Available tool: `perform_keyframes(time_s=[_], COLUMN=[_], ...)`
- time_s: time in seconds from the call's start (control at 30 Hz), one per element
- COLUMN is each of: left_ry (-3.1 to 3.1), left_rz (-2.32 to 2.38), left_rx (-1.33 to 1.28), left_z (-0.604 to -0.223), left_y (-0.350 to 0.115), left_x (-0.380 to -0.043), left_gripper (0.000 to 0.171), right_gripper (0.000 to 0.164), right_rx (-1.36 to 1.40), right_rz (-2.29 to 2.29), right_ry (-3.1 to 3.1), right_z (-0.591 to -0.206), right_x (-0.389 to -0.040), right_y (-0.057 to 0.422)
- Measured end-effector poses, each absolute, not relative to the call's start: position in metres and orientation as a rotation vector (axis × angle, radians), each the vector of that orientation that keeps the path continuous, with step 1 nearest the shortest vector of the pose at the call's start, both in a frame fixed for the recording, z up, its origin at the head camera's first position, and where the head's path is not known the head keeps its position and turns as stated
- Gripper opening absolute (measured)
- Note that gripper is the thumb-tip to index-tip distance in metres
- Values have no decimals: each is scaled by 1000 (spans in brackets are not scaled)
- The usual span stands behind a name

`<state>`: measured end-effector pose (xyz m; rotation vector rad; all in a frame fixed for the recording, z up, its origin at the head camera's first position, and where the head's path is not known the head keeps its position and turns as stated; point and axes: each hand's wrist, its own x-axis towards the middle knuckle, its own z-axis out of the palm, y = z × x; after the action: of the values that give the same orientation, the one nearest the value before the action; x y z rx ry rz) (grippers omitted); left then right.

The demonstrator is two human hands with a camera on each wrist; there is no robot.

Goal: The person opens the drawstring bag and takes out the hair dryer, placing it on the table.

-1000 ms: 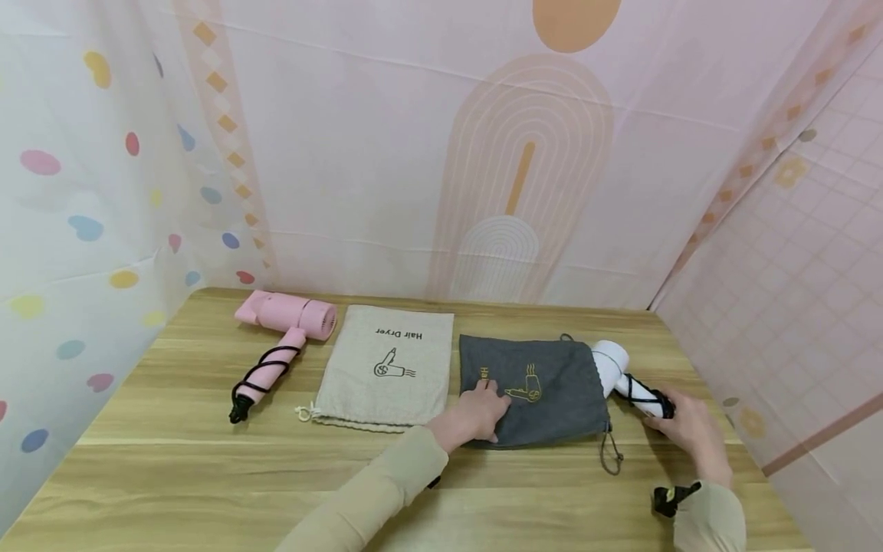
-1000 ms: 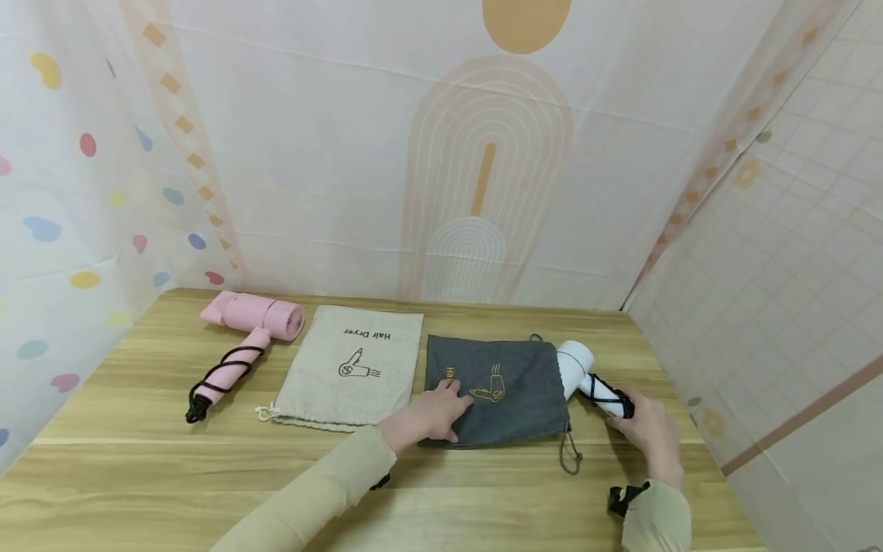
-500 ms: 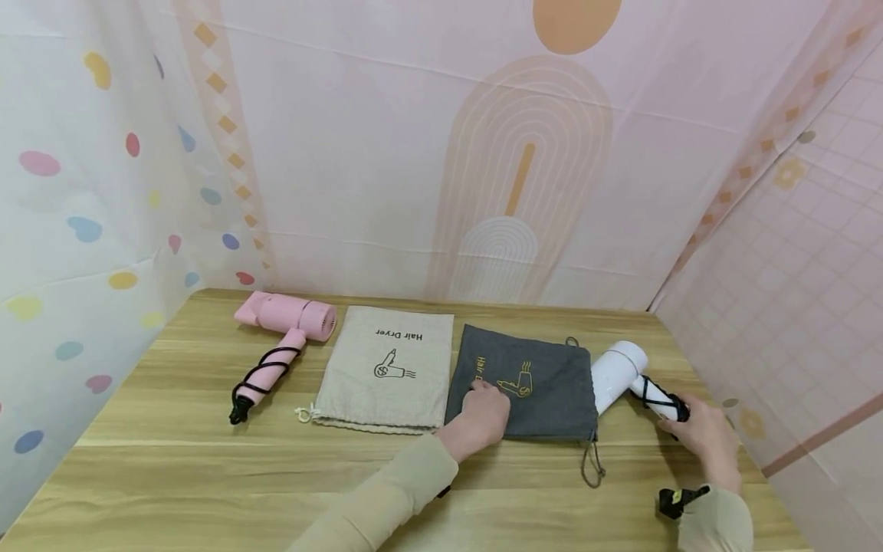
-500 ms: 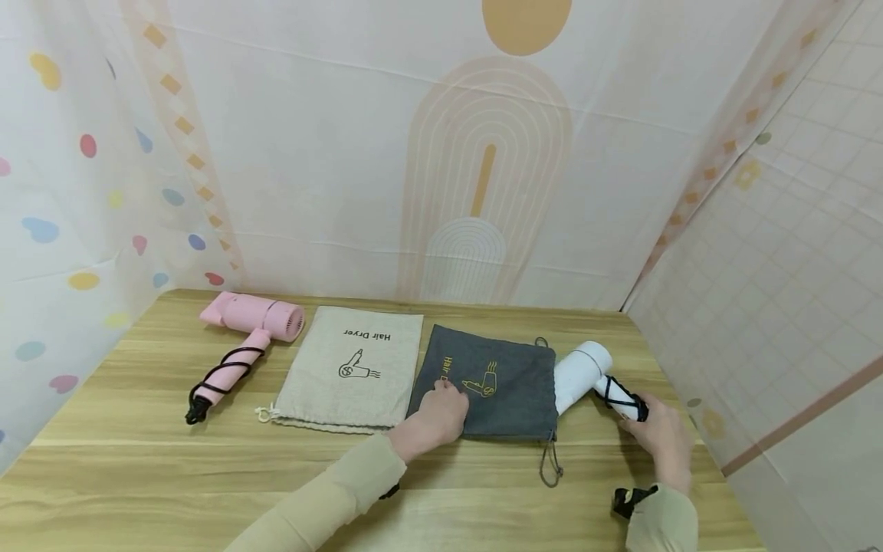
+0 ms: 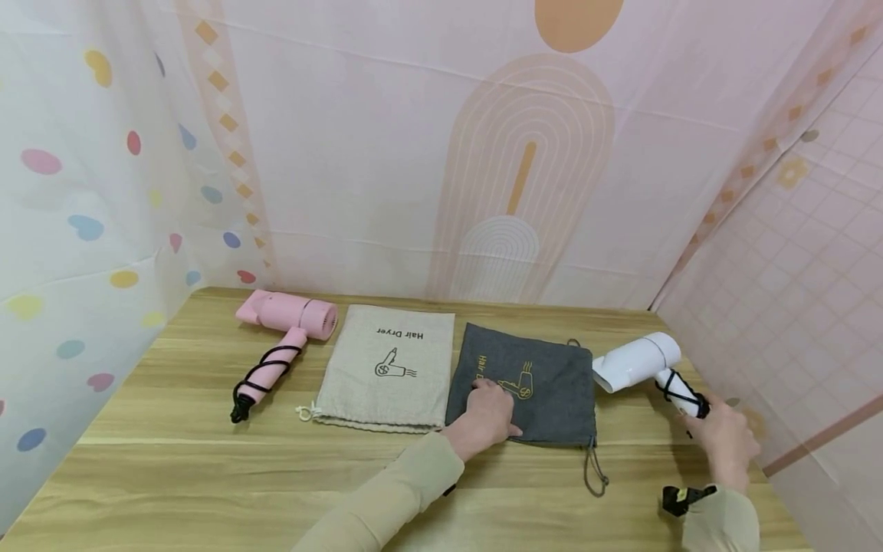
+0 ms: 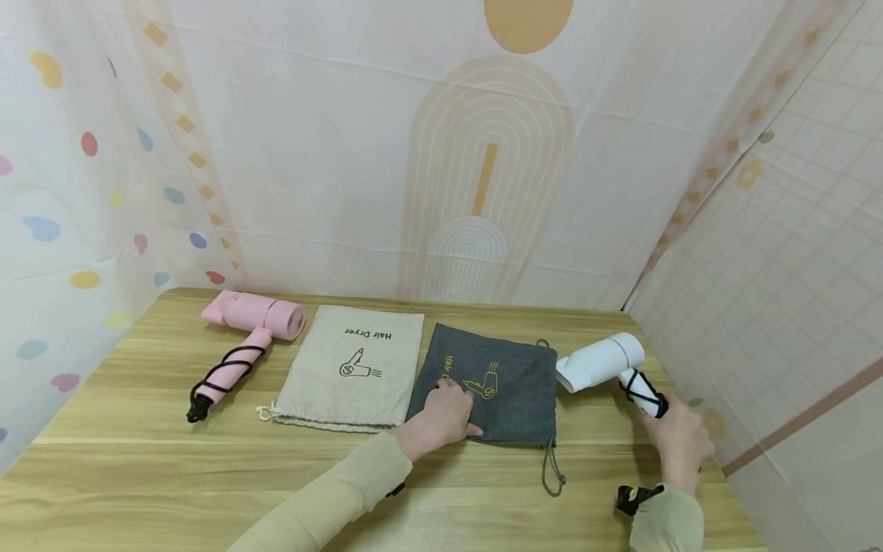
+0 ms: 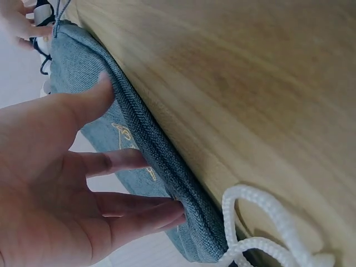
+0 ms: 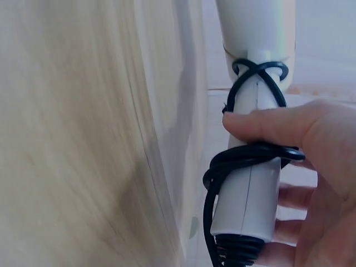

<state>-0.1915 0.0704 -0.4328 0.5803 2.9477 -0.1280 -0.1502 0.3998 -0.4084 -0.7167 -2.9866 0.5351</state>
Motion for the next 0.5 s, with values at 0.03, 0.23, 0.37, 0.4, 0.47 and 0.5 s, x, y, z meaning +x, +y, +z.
perform_keyframes(time_s=[0.03,0.23,0.37,0.4,0.47,0.5], left_ry=[2940,2924,2887,2876,2858,2854], left_rz=[-124,-124,-74,-62,-24,-10], left_rx=[580,647,682,692,709,719], left_z=[-433,-434,-433,-432,-431,-431], left_y=[71,69,66,65,62,61], left_x=[-192,-197,-203,-205,-209,-211], left_gripper=[67,68,69,70,72,73], right_gripper=[66,54,50,50,51,52], right_rx=[-736,-823,-862,-875,-899,-905], right_rz=[535,554,575,585,598,603], right_ry=[-2973,-2846,-2781,-2771,-2756,-2753], right_z=[-409,-411,-411,-411,-411,-411], right_x=[-150,-149,-148,-148,-148,-148], right_y=[399,394,392,391,391,390])
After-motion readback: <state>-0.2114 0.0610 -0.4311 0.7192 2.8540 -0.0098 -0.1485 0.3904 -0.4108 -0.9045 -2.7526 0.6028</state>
